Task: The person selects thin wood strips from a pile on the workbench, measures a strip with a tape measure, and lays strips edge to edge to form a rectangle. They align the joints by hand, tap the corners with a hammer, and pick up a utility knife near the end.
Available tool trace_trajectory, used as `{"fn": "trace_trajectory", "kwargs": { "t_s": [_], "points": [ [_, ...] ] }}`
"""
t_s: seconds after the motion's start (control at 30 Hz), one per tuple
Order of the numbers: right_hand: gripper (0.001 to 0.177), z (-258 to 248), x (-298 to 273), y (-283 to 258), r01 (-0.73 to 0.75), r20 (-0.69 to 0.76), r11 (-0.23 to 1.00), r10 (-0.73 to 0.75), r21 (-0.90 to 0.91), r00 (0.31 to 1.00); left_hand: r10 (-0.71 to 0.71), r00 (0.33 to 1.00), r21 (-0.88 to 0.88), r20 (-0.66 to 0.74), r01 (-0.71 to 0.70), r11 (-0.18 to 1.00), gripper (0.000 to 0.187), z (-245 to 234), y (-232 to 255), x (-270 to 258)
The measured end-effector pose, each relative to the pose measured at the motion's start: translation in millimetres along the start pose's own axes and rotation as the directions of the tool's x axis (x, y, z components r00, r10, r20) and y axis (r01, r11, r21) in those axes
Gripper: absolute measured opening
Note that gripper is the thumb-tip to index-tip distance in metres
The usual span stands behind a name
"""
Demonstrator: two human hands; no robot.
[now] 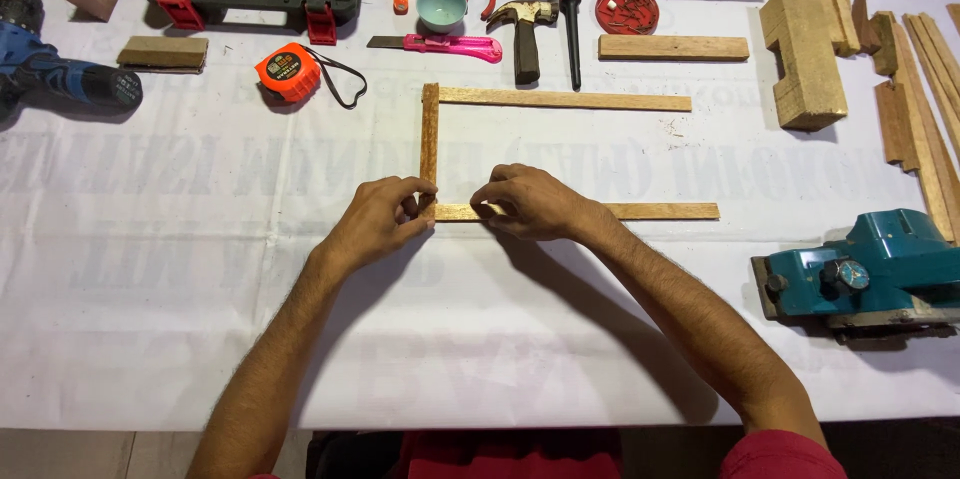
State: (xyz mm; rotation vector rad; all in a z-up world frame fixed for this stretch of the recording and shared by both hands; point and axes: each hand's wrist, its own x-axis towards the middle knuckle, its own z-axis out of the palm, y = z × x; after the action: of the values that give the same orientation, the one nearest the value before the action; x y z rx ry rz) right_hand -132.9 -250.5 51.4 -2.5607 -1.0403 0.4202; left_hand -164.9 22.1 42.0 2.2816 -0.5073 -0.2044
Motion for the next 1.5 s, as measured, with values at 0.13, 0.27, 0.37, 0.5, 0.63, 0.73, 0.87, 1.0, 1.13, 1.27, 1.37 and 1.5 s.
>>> {"fn": "trace_trajectory", "kwargs": {
  "t_s": [0.13, 0.27, 0.37, 0.5, 0.63, 0.73, 0.87, 1.0, 1.13, 1.27, 1.37, 1.5],
  "points": [
    [0.033, -10, -3, -4, -0.044, 0.026, 0.999, 0.043, 0.018, 0.999, -0.014, 1.0, 0.04, 0.004, 0.014, 0.999, 0.04, -11, 14, -1],
    [0.041, -17, -15, 1, -0.051, -0.03, 0.987, 0.056, 0.153, 0.998, 0.03, 0.99, 0.084, -0.138, -0.018, 0.996, 0.037, -17, 7, 8],
    [0.041, -22, -30, 15, 0.01, -0.151, 0.981, 0.02, 0.196, 0.988, 0.054, 0.969, 0.086, -0.24, -0.034, 0.996, 0.034, -20, 4, 16],
    [0.039, -36, -47, 33, 0.074, -0.28, 0.967, -0.003, 0.243, 0.96, 0.068, 0.939, 0.093, -0.337, -0.039, 0.995, 0.028, -28, 21, 28],
    [0.037, -52, -60, 49, 0.05, -0.352, 0.977, 0.027, 0.207, 0.936, 0.153, 0.907, 0.112, -0.392, -0.118, 0.987, 0.024, -31, 43, 43],
    [0.035, -69, -60, 76, -0.075, -0.384, 0.95, 0.194, 0.304, 0.903, 0.212, 0.908, 0.157, -0.361, -0.165, 0.974, 0.024, -28, 57, 71],
    [0.03, -76, -53, 122, -0.106, -0.433, 0.962, 0.209, 0.25, 0.877, 0.306, 0.891, 0.173, -0.334, -0.261, 0.95, 0.024, -13, 62, 118],
    [0.027, -91, -39, 160, -0.292, -0.459, 0.924, 0.377, 0.248, 0.804, 0.354, 0.889, 0.127, -0.29, -0.331, 0.935, 0.024, 3, 55, 175],
    [0.024, -115, -33, 203, -0.336, -0.518, 0.86, 0.501, 0.383, 0.693, 0.337, 0.914, 0.156, -0.227, -0.308, 0.939, 0.021, 11, 59, 229],
    [0.022, -141, -40, 232, -0.364, -0.503, 0.786, 0.606, 0.5, 0.616, 0.241, 0.958, 0.037, -0.158, -0.238, 0.971, 0.02, 14, 70, 273],
    [0.022, -166, -48, 239, -0.438, -0.438, 0.717, 0.686, 0.543, 0.581, 0.19, 0.976, 0.012, -0.108, -0.19, 0.982, 0.023, 10, 91, 296],
    [0.022, -183, -55, 256, -0.531, -0.381, 0.665, 0.741, 0.525, 0.553, 0.151, 0.987, 0.056, -0.06, -0.148, 0.987, 0.021, 11, 109, 328]
  ]
}}
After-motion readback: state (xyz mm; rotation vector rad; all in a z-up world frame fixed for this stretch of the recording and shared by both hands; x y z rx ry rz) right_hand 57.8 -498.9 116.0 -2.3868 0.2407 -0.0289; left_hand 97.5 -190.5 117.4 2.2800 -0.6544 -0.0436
